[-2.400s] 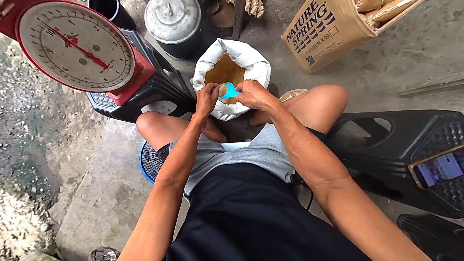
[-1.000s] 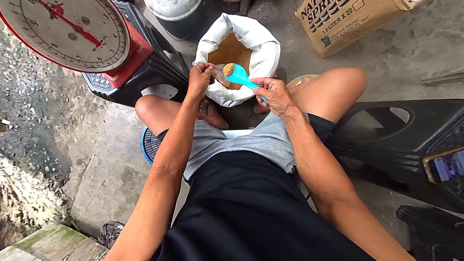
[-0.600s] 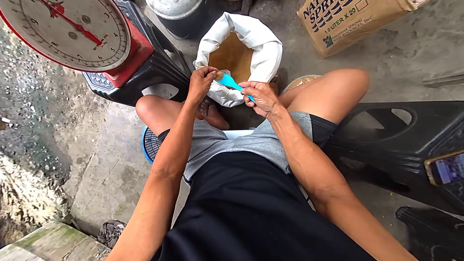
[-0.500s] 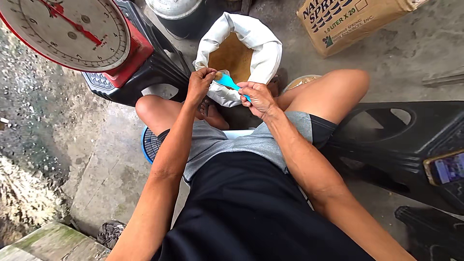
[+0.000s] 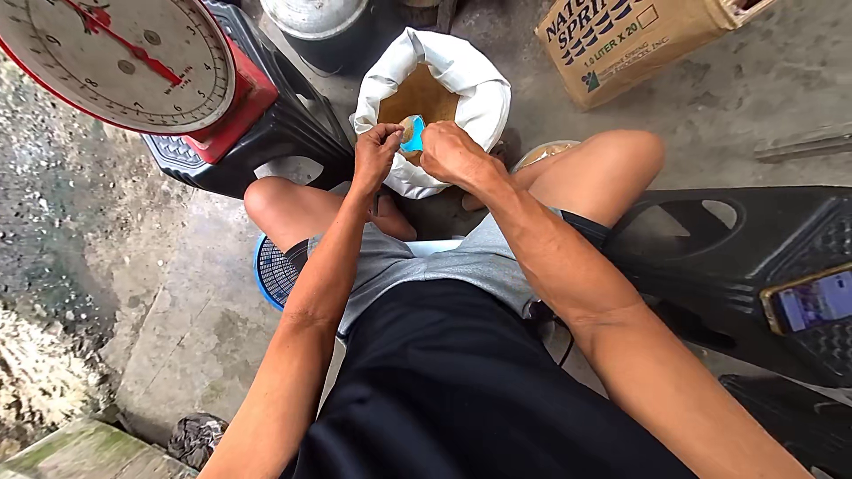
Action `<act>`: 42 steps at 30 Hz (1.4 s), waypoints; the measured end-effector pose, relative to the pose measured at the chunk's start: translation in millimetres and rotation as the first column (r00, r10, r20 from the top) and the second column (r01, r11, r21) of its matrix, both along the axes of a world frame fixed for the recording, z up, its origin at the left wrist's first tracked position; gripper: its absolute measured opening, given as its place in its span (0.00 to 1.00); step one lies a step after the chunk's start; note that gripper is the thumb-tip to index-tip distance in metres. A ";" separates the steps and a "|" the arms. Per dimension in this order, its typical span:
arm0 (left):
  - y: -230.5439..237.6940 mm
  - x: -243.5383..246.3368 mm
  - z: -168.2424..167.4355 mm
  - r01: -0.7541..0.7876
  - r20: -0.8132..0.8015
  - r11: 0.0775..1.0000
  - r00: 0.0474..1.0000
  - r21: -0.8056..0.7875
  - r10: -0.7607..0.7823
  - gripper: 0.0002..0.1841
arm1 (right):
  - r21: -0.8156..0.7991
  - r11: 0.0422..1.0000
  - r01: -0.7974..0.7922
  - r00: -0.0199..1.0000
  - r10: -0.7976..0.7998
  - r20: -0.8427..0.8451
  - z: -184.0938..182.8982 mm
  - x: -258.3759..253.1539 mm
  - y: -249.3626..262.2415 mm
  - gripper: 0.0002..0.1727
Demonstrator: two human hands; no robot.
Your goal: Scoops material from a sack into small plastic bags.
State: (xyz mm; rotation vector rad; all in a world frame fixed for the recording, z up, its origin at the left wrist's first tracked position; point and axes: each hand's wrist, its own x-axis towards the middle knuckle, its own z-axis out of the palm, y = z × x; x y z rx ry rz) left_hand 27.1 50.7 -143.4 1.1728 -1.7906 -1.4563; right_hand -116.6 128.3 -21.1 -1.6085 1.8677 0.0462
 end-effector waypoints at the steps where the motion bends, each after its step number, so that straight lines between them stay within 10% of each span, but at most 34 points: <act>1: 0.6 -2.0 -2.6 -0.011 -0.001 1.000 1.000 -0.009 0.011 0.10 | 0.007 1.000 -0.024 0.999 0.024 -0.026 2.3 -1.1 -2.0 0.09; 24: -6.6 -20.6 -5.9 -0.098 0.156 0.992 0.984 0.085 0.084 0.10 | 0.091 0.981 -0.170 0.969 0.183 -0.164 19.9 -9.5 -23.3 0.07; 35: -31.5 -25.9 21.5 -0.062 0.093 0.996 0.994 0.071 0.055 0.10 | -0.088 0.943 0.322 0.919 -0.289 0.269 24.2 -104.3 32.7 0.20; 42: -52.7 -9.4 19.9 -0.057 0.259 0.998 0.965 0.021 0.050 0.15 | -0.087 0.949 0.304 0.946 -0.290 0.147 -54.1 -105.9 37.3 0.21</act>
